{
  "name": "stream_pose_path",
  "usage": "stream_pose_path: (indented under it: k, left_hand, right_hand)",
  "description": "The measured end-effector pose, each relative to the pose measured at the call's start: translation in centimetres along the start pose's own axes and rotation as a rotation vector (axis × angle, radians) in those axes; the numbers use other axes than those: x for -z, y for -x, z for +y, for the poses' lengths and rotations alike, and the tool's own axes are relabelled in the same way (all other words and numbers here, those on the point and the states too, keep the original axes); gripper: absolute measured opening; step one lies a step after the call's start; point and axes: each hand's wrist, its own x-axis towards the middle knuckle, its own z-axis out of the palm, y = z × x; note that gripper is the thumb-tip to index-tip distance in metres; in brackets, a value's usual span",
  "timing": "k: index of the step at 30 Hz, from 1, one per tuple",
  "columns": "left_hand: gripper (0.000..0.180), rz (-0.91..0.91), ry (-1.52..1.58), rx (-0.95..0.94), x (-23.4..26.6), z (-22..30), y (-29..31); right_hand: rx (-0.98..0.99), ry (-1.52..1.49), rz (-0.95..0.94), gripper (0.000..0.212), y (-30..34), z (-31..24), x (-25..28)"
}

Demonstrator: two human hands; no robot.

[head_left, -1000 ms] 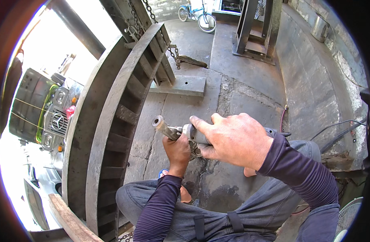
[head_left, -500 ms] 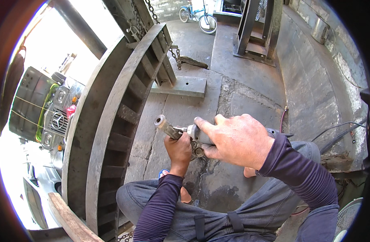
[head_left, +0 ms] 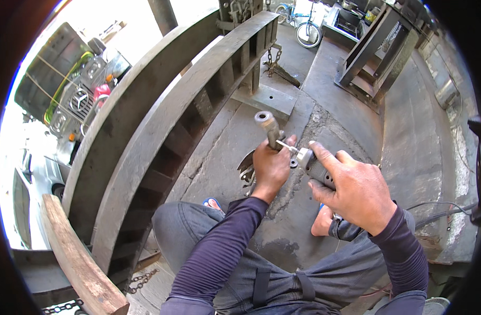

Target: The person uses a handheld rotary tool to grind and clean a metal automotive part, likely a steering knuckle. They hold the part with one hand and operate the tool with the other, rotating the part to access different areas. The person briefly pauses to plug in the tool's power cord before resuming work.

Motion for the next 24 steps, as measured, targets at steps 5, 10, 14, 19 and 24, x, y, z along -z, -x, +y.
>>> stream_pose_path:
  k: [5,10,14,19,24]
  left_hand:
    - [0.028,-0.005,0.102,-0.043,-1.4,-0.7,-0.9]
    - [0.019,0.032,0.074,-0.112,-1.5,-0.8,-1.4]
    - [0.020,-0.008,0.029,-0.102,-1.2,-0.7,-1.5]
    - [0.027,-0.041,0.001,-0.099,-1.2,-0.9,-1.7]
    - [0.031,-0.025,-0.043,-0.096,-1.5,-1.1,-1.7]
  right_hand:
    - [-0.044,0.158,0.058,0.066,-1.1,-0.3,-0.2]
    - [-0.054,0.181,0.061,0.071,-2.1,-0.9,-0.1]
    - [-0.051,0.238,0.083,0.070,-3.1,-1.4,-0.1]
    - [-0.056,0.325,0.041,0.071,-3.2,-1.5,-0.3]
    - [-0.045,0.370,0.069,0.072,-3.1,-1.5,-0.5]
